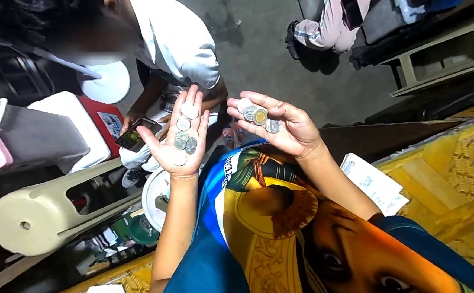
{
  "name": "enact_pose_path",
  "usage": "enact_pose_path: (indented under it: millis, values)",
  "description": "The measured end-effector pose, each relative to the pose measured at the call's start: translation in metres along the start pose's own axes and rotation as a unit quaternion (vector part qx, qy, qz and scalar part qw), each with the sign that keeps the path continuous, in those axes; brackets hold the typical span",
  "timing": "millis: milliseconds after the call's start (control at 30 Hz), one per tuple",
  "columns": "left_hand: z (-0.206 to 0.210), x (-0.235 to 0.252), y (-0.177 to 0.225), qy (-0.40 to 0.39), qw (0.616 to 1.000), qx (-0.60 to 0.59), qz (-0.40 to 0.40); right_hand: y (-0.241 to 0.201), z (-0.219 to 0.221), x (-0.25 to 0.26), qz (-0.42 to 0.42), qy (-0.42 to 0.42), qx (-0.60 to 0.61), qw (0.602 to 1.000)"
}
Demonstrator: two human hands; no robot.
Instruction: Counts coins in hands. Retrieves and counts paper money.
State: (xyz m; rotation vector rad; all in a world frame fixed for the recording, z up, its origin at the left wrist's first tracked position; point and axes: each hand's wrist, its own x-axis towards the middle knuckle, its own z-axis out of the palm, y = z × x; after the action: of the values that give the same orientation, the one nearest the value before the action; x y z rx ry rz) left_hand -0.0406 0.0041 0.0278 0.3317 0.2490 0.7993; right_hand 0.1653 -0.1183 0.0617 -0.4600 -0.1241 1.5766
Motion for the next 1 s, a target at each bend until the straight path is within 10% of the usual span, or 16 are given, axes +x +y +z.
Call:
enact_pose_path:
  millis: [1000]
  values:
    - [0.001, -0.008, -0.009, -0.026, 0.996, 0.071, -0.053, 0.000, 0.003, -0.008, -0.035, 0.078, -0.047, 0.995]
